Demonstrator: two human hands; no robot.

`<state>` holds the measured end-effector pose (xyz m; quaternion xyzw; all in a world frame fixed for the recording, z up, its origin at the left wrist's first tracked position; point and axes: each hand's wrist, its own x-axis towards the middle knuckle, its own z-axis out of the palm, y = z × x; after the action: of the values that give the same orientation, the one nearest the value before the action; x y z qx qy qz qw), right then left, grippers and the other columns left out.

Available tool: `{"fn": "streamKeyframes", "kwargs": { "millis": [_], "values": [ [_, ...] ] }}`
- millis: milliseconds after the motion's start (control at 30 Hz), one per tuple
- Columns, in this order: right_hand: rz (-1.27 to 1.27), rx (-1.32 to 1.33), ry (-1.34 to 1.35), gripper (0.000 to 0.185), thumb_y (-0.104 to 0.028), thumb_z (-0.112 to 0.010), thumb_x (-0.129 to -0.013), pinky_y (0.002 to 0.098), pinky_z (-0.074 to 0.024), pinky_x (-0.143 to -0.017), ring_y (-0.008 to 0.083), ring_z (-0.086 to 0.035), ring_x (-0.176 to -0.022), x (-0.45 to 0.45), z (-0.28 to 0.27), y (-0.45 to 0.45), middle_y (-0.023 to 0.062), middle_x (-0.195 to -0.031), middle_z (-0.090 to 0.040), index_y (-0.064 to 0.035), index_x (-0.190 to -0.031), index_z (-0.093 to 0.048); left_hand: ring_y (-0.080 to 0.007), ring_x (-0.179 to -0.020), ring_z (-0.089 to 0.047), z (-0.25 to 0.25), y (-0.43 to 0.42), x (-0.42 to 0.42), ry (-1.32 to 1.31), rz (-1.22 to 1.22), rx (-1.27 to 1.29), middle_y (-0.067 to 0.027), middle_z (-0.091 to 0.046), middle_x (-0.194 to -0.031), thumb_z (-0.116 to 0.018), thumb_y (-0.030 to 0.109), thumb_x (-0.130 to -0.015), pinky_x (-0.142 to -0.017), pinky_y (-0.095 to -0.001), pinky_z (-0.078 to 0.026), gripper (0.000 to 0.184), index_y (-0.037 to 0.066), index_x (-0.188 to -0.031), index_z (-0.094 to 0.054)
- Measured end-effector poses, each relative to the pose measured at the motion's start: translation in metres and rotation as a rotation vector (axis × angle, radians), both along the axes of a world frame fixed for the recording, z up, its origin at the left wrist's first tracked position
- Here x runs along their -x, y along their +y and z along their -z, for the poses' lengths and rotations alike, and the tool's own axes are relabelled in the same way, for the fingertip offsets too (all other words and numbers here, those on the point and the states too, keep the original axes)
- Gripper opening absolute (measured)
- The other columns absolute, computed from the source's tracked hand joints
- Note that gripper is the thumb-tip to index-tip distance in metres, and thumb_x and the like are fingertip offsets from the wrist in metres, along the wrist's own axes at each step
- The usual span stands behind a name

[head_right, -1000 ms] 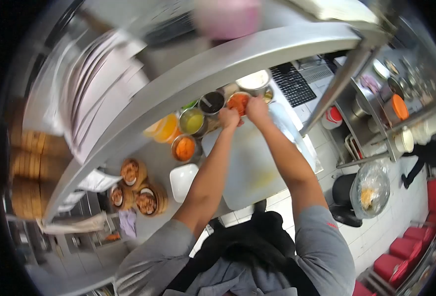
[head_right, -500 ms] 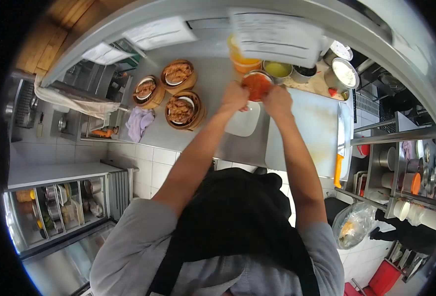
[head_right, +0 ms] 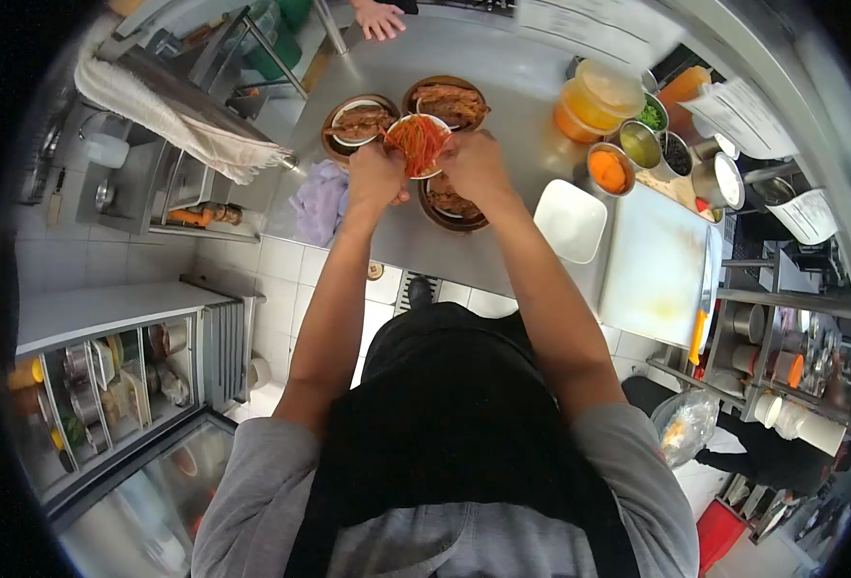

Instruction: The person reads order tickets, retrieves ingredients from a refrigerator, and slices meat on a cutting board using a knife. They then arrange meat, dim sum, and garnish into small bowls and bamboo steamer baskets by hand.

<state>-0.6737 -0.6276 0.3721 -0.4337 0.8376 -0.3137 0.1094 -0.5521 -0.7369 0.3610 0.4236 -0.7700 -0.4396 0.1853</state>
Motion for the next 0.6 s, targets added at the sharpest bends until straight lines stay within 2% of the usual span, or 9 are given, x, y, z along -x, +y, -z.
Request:
{"fn": "streamKeyframes", "kwargs": {
  "millis": [67, 133, 267, 333, 367, 433, 500, 533, 600],
  "values": [
    [-0.017, -0.024, -0.123, 0.019, -0.018, -0.066, -0.075, 0.0366, -0.0525, -0.075, 0.0317, -0.065, -0.082, -0.008, -0.014, 0.001, 0.0177, -0.078, -0.067, -0.0042, -0.088, -0.069, -0.022, -0.04, -0.061, 0.006, -0.015, -0.011, -0.018, -0.031, -0.081, -0.0145, -0.059, -0.053, -0.049, 0.01, -0.086, -0.035, -0.0319, -0.049, 0.026, -0.009, -0.07, -0.057],
    [0.099, 0.0, -0.563, 0.017, -0.017, -0.067, -0.078, 0.0325, -0.0505, -0.066, 0.0253, -0.063, -0.065, -0.013, -0.018, 0.006, 0.0139, -0.069, -0.064, -0.0031, -0.088, -0.069, -0.0215, -0.04, -0.06, 0.009, -0.022, -0.021, -0.007, -0.026, -0.108, -0.0136, -0.058, -0.053, -0.049, 0.01, -0.085, -0.034, -0.0316, -0.048, 0.025, -0.008, -0.07, -0.057],
    [0.159, -0.032, -0.552, 0.015, -0.012, -0.066, -0.079, 0.0322, -0.0515, -0.072, 0.0318, -0.065, -0.074, -0.012, -0.013, 0.033, 0.0154, -0.076, -0.068, -0.0012, -0.09, -0.068, -0.0202, -0.039, -0.058, 0.013, -0.034, -0.033, -0.022, 0.002, -0.181, -0.0117, -0.057, -0.053, -0.05, 0.01, -0.085, -0.032, -0.0307, -0.046, 0.023, -0.007, -0.073, -0.058],
    [0.068, -0.057, -0.093, 0.016, -0.012, -0.067, -0.079, 0.0325, -0.0514, -0.074, 0.0296, -0.065, -0.08, -0.01, 0.006, 0.04, 0.0131, -0.089, -0.069, -0.0026, -0.092, -0.068, -0.0196, -0.039, -0.058, 0.014, -0.038, -0.035, -0.025, 0.026, -0.212, -0.0114, -0.056, -0.052, -0.049, 0.011, -0.086, -0.033, -0.0304, -0.045, 0.023, -0.007, -0.075, -0.059],
    [0.076, -0.064, -0.097, 0.016, -0.012, -0.067, -0.079, 0.0325, -0.0514, -0.074, 0.0296, -0.065, -0.08, -0.009, 0.016, 0.045, 0.0131, -0.089, -0.069, -0.0026, -0.092, -0.068, -0.0193, -0.039, -0.058, 0.016, -0.038, -0.037, -0.04, 0.047, -0.2, -0.0113, -0.056, -0.053, -0.049, 0.011, -0.086, -0.033, -0.0304, -0.046, 0.023, -0.006, -0.076, -0.059],
    [-0.031, -0.022, 0.067, 0.019, -0.009, -0.065, -0.079, 0.0328, -0.0499, -0.068, 0.0227, -0.062, -0.071, -0.005, 0.023, 0.048, 0.0105, -0.09, -0.065, -0.0061, -0.098, -0.067, -0.0191, -0.04, -0.058, 0.016, -0.04, -0.038, -0.055, 0.07, -0.187, -0.0112, -0.057, -0.053, -0.048, 0.012, -0.086, -0.034, -0.0305, -0.046, 0.023, -0.006, -0.076, -0.059],
    [-0.039, 0.059, 0.047, 0.02, -0.009, -0.066, -0.078, 0.0345, -0.0501, -0.069, 0.0249, -0.062, -0.074, -0.003, 0.018, 0.045, 0.0109, -0.092, -0.063, -0.0066, -0.098, -0.067, -0.0263, -0.043, -0.062, 0.012, -0.04, -0.034, -0.081, 0.131, -0.197, -0.0204, -0.061, -0.059, -0.05, 0.012, -0.085, -0.038, -0.0347, -0.05, 0.027, -0.012, -0.078, -0.059],
    [-0.047, 0.142, 0.027, 0.021, -0.009, -0.067, -0.077, 0.0362, -0.0503, -0.071, 0.0271, -0.062, -0.076, -0.004, 0.011, 0.042, 0.0114, -0.094, -0.061, -0.0071, -0.098, -0.068, -0.0263, -0.043, -0.062, 0.009, -0.039, -0.032, -0.083, 0.144, -0.198, -0.0204, -0.061, -0.059, -0.05, 0.012, -0.085, -0.038, -0.0347, -0.05, 0.027, -0.012, -0.078, -0.059],
    [-0.123, 0.19, 0.134, 0.021, -0.013, -0.069, -0.076, 0.0376, -0.0507, -0.072, 0.0283, -0.062, -0.078, -0.011, 0.0, 0.028, 0.0113, -0.092, -0.06, -0.0077, -0.097, -0.068, -0.0186, -0.039, -0.057, 0.0, -0.038, -0.027, -0.15, 0.222, -0.157, -0.0115, -0.059, -0.057, -0.05, 0.015, -0.086, -0.035, -0.0302, -0.046, 0.023, -0.006, -0.084, -0.06]
  ]
}}
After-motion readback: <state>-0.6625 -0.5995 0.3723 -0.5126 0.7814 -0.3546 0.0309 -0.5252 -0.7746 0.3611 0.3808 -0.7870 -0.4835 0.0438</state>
